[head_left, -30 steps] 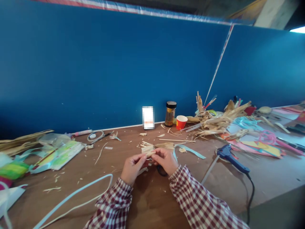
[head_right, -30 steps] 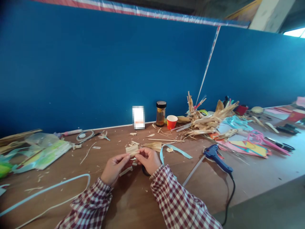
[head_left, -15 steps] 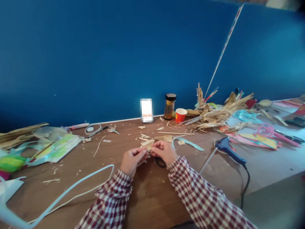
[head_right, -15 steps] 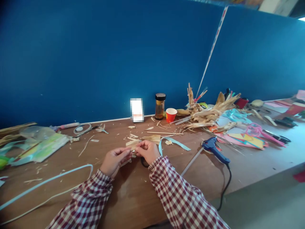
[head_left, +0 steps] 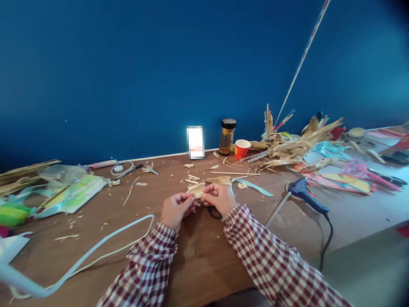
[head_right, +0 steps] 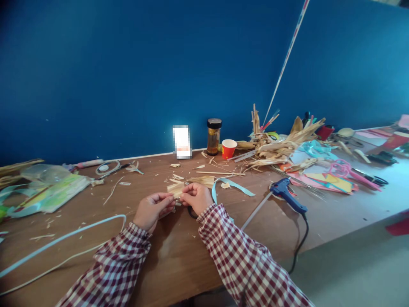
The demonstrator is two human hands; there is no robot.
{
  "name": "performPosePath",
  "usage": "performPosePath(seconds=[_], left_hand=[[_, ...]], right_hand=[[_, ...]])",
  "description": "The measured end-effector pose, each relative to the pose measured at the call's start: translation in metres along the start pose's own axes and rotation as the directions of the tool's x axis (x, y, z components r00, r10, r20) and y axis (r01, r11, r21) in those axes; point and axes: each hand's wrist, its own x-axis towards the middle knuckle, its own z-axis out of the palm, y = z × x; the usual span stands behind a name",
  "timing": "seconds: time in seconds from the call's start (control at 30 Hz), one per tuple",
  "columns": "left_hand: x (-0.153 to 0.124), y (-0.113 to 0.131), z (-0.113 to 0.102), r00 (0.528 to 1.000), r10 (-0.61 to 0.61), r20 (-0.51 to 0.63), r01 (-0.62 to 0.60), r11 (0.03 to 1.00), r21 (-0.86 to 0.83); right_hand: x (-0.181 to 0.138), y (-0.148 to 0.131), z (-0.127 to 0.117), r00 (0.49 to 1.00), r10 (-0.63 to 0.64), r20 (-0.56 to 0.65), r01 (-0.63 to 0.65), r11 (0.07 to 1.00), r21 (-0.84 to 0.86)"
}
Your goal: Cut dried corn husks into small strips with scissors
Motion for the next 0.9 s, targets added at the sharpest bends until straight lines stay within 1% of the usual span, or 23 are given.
performPosePath(seconds=[0.13,0.33,0.57,0.67,0.73,0.8,0.9], left_hand=[[0.000,-0.001,0.000,1.000,0.013,0.018,-0.012,1.000,-0.008],[-0.003,0.001,0.002,0.998,0.045,0.033,-0.045,0.999,0.002],[-0.006,0.007,0.000,0.988,0.028,0.154,-0.031,0.999,0.017],[-0.009,0.011,0.000,0.984,0.027,0.178,-0.031,0.999,0.023],[-0.010,0.012,0.001,0.981,0.045,0.187,-0.052,0.998,0.031],[-0.009,0.011,0.002,0.980,0.076,0.186,-0.085,0.995,0.042],[-0.006,0.005,0.002,0.983,0.096,0.158,-0.100,0.995,0.019]], right_hand=[[0.000,-0.001,0.000,1.000,0.004,-0.001,-0.004,1.000,-0.005],[0.000,-0.001,-0.001,1.000,-0.007,-0.025,0.005,0.998,-0.059],[0.002,0.000,-0.004,0.999,-0.039,-0.032,0.036,0.995,-0.091],[0.002,-0.001,-0.006,0.999,-0.049,-0.020,0.046,0.993,-0.104],[0.001,-0.002,-0.006,0.998,-0.057,-0.015,0.055,0.991,-0.126],[-0.001,-0.003,-0.004,0.997,-0.082,0.000,0.080,0.983,-0.164],[-0.005,-0.003,-0.001,0.986,-0.156,0.052,0.164,0.960,-0.226]])
